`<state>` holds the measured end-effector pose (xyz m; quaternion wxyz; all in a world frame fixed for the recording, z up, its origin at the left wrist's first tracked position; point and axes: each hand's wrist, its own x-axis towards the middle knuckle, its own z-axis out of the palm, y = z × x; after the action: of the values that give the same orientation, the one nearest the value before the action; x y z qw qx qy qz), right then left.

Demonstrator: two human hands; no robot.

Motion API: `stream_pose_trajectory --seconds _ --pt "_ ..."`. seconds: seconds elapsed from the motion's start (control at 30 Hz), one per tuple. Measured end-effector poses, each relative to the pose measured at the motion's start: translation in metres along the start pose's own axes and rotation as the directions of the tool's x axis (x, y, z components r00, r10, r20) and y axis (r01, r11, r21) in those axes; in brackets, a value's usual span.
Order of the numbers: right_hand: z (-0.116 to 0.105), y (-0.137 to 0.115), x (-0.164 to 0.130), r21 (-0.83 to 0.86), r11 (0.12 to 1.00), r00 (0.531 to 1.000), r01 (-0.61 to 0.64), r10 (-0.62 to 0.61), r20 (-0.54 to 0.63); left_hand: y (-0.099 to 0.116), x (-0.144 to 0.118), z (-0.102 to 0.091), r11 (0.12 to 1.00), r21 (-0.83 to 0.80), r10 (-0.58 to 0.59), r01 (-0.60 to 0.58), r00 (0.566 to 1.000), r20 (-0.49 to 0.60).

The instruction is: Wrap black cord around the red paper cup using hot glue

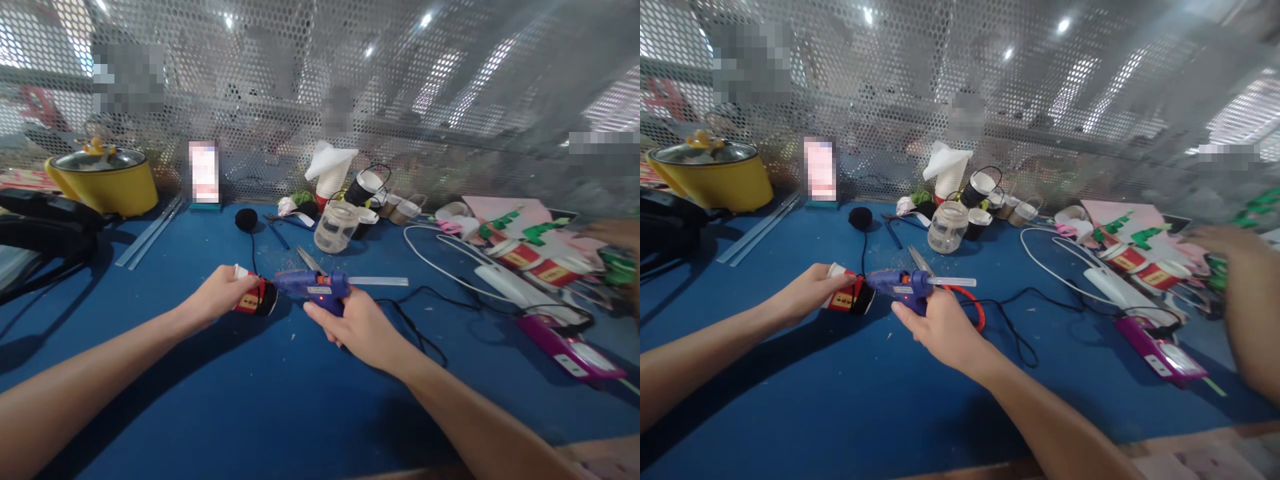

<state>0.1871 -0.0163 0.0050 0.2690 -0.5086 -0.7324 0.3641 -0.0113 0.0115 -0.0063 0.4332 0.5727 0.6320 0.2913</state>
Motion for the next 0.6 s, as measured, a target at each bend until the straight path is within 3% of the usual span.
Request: stream_pose_trajectory --seconds 0.33,0.6 --pt "-0.0018 -0.0017 -0.003 0.036 0.999 0.998 -0.012 0.01 0.054 -0.0043 0.0017 -0.0004 1.0 0.0 0.015 -0.015 1.0 -0.007" --pt "-0.001 -0.0049 -0.0033 0.005 1.0 1.0 -0.004 0.004 0.009 -0.0027 0.001 0.0004 1.0 -0.028 0.012 -0.012 1.0 0.005"
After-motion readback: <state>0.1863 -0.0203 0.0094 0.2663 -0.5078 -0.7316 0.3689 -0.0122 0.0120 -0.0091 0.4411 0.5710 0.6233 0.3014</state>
